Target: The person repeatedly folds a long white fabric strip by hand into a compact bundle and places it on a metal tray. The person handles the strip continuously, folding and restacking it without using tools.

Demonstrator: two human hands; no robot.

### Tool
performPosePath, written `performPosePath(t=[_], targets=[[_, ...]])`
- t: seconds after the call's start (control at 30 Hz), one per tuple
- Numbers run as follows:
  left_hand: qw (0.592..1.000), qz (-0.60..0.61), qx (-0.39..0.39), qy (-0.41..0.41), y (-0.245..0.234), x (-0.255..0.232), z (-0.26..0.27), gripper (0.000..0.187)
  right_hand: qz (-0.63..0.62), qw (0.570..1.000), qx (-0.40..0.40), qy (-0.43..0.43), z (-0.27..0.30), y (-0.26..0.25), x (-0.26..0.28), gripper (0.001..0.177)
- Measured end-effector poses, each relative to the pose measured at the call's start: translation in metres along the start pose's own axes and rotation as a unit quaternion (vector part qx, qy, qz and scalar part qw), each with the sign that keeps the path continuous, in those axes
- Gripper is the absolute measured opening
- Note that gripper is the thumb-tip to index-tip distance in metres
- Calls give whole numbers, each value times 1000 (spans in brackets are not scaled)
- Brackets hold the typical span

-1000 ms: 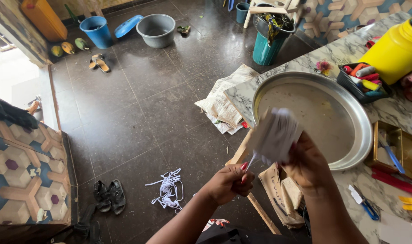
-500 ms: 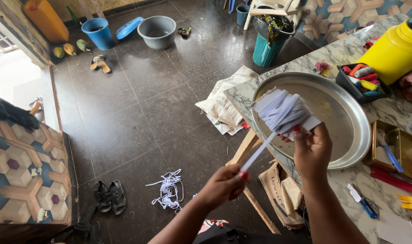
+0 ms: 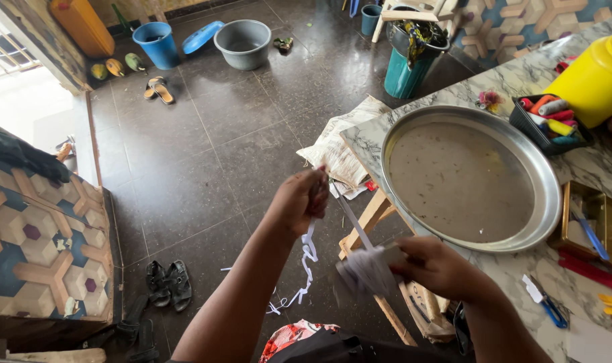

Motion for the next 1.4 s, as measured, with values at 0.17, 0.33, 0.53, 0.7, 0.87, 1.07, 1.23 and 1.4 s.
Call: performPosePath(t=[0.17, 0.33, 0.53, 0.7, 0.87, 1.07, 1.23, 1.4], targets=[[984, -104, 21, -143, -31, 89, -38, 26, -186, 981, 16, 49, 17, -11, 12, 26], [944, -137, 279, -115, 0, 146, 11, 18, -252, 961, -107, 47, 10, -18, 20, 50], [964, -35, 264, -5, 2, 157, 14, 32, -331, 934, -137, 6, -9, -16, 15, 45], [981, -140, 98, 96, -7, 141, 24, 20, -368, 909, -196, 1, -25, -30, 19, 41], [976, -151, 138, 79, -8, 129, 33, 36, -291, 927, -230, -62, -46, -29, 17, 34], [976, -66, 148, 148, -27, 80, 46, 45, 132, 926, -329, -128, -63, -6, 10, 14], [984, 110, 122, 65, -51, 21, 35, 35, 205, 928, -262, -166, -62, 29, 26, 12], [957, -266, -116, 28, -41, -6, 73, 21, 248, 891, -360, -121, -72, 29, 35, 14]])
Point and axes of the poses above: each hand's wrist, its own z-axis away from the middle knuckle, its own y-axis out of the palm, x = y × z, the point moved 5 cm from there along -z, towards the middle knuckle, and after that the axes turned 10 degrees about -x, right-handed, at the moved point
